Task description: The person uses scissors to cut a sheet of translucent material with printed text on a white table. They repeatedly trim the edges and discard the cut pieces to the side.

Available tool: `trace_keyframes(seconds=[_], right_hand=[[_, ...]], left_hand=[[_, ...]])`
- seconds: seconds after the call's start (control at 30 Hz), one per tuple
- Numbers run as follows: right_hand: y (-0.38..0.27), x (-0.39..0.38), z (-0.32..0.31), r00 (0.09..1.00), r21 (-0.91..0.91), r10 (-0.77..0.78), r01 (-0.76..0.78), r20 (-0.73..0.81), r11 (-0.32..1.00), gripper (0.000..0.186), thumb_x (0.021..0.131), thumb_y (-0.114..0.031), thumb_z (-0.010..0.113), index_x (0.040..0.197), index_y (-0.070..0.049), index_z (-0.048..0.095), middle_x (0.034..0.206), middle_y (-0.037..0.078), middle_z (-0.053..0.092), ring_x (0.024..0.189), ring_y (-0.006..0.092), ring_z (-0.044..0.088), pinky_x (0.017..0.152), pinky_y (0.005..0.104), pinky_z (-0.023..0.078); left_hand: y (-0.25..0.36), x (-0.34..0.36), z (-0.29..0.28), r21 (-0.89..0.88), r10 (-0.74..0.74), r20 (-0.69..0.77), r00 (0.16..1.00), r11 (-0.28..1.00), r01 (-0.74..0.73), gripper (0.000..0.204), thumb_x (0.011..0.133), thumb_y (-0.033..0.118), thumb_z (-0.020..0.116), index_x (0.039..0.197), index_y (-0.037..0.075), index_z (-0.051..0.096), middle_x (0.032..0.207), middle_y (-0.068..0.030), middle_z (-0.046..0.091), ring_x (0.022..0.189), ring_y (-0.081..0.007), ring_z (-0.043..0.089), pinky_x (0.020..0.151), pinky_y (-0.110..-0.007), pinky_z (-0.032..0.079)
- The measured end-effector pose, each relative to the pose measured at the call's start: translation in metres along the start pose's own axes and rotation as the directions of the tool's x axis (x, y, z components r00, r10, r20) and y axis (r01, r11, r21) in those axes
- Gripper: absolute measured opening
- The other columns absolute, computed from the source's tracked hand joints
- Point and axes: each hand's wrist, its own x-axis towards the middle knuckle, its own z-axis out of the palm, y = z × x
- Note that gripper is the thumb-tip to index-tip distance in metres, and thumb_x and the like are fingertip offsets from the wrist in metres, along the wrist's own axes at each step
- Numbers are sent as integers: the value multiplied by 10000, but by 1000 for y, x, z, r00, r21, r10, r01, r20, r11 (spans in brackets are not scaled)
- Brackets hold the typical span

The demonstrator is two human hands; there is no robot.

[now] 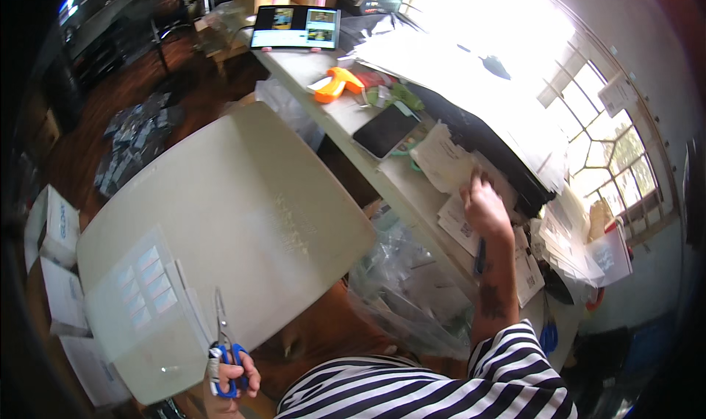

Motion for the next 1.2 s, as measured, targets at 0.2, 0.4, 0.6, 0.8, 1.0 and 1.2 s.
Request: trace_keyframes(seconds=[0.2, 0.4, 0.6, 0.8, 1.0, 1.2], right_hand=[[-168, -102, 37, 624, 417, -719, 767, -306, 488, 535, 904, -311, 662, 1360, -70, 521, 1395, 186, 508, 1370, 390, 402, 1127, 546, 315], [-308, -260, 93, -34, 456, -987, 884, -154, -101, 739, 895, -565, 592, 1509, -209, 386, 1573, 233, 258, 1440, 459, 258, 1160, 578, 236], [-310, -291, 129, -267, 226, -933, 920, -241, -321, 601, 936, -445, 540, 1470, -184, 450, 1589, 145, 285, 1448, 348, 311, 1156, 484, 312], [-226, -230, 142, -331, 243, -840, 853, -430, -461, 473, 821, -128, 608, 1293, -104, 644, 1407, 92, 549, 1311, 261, 527, 1042, 348, 457], [-103, -185, 126, 504, 591, -782, 775, -366, 222, 312, 692, -69, 647, 975, -40, 775, 1071, 108, 707, 1013, 285, 657, 868, 363, 520], [97, -161, 163, 948, -65, -267, 281, 174, 957, 473, 723, -16, 592, 1190, -32, 665, 978, 222, 674, 908, 370, 666, 802, 469, 532]], left_hand=[[8, -58, 28, -51, -1, -269, 963, 999, -14, 307, 695, 182, 674, 886, -52, 615, 720, -157, 640, 621, -198, 622, 540, -282, 499], [8, -93, -25, -57, 116, -183, 976, 990, -128, 329, 707, 163, 675, 934, -64, 604, 747, -159, 634, 631, -211, 622, 537, -292, 510], [-16, -123, -41, 63, 315, -506, 803, 942, -330, 244, 762, 163, 674, 884, -37, 605, 709, -140, 625, 581, -201, 612, 488, -293, 494], [-6, -83, -91, 729, 692, -606, 393, 681, -74, 214, 833, 157, 758, 920, -4, 646, 751, -86, 671, 659, -198, 663, 604, -347, 517], [44, 4, -96, 915, 839, -401, 367, 348, 205, 470, 754, 317, 851, 1053, 23, 638, 851, -149, 700, 750, -351, 669, 689, -416, 515], [36, 59, -78, 862, 838, -431, 334, 273, 428, 521, 724, 400, 842, 1043, 40, 643, 975, -149, 706, 926, -358, 669, 765, -475, 514]])
